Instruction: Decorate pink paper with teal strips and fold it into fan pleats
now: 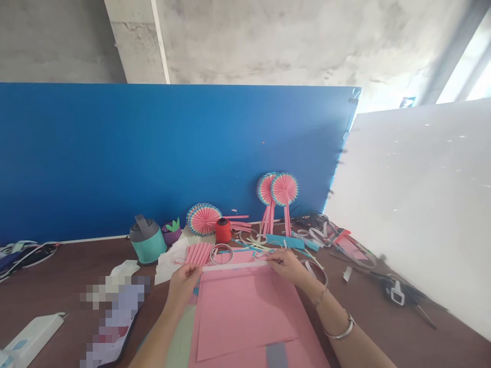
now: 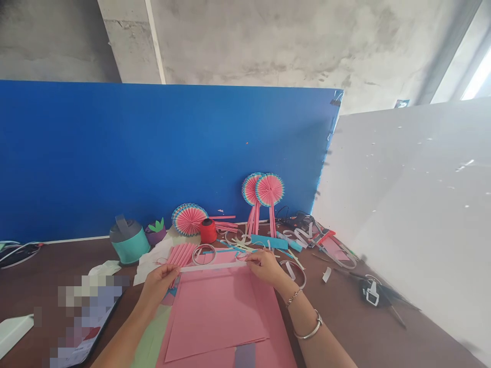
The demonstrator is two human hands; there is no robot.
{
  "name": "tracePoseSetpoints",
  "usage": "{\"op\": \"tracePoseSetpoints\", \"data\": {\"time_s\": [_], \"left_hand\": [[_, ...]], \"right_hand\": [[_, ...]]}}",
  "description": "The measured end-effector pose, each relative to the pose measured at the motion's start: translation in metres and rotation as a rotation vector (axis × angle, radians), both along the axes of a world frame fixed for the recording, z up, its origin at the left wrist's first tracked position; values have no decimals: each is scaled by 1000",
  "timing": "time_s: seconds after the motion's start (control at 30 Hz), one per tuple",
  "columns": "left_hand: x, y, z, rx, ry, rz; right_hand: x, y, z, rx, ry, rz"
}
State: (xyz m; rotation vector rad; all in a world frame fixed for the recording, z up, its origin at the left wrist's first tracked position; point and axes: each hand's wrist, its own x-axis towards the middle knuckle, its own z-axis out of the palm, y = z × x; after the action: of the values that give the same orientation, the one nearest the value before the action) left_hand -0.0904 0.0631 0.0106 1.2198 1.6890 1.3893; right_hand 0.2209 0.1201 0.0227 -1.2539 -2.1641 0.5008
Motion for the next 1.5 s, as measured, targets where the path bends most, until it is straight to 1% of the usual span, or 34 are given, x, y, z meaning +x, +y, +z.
{"op": "tracePoseSetpoints", "data": {"time_s": [0.17,0.33,0.5,0.6,0.7,0.8,0.87,1.03,1.1,1.17,1.2,1.23,1.27,1.33,1.4,1.47,1.5], "left_hand": [[0,0,1,26,-9,-19],[2,-2,5,60,-23,-25],[7,-7,11,93,-11,-6],[12,-13,13,144,45,38],[18,-21,18,252,176,91],[24,-30,23,439,299,111],[28,-33,25,559,362,114],[33,-37,21,724,461,113],[30,-37,22,736,460,123],[23,-35,25,711,428,199],[18,-35,26,703,401,292],[14,-34,28,744,384,355],[11,-33,30,764,386,366],[7,-31,31,781,411,319],[8,-31,31,777,422,253],[12,-32,30,763,420,205],[14,-33,29,755,423,187]], "right_hand": [[-2,0,2,20,47,-25],[-6,-3,6,28,135,-70],[-10,-9,13,49,222,-89],[-12,-9,14,59,307,-129],[-13,-9,13,0,435,-162],[-14,-11,15,-92,585,-206],[-17,-13,17,-122,651,-234],[-24,-13,15,-7,615,-267],[-21,-10,13,-20,705,-341],[-12,-5,12,-59,841,-465],[-6,-2,12,-65,885,-525],[0,0,12,-69,885,-547],[5,2,12,-40,842,-535],[10,5,11,53,650,-496],[8,5,8,151,463,-474],[0,1,6,168,414,-440],[-6,-2,5,120,448,-392]]}}
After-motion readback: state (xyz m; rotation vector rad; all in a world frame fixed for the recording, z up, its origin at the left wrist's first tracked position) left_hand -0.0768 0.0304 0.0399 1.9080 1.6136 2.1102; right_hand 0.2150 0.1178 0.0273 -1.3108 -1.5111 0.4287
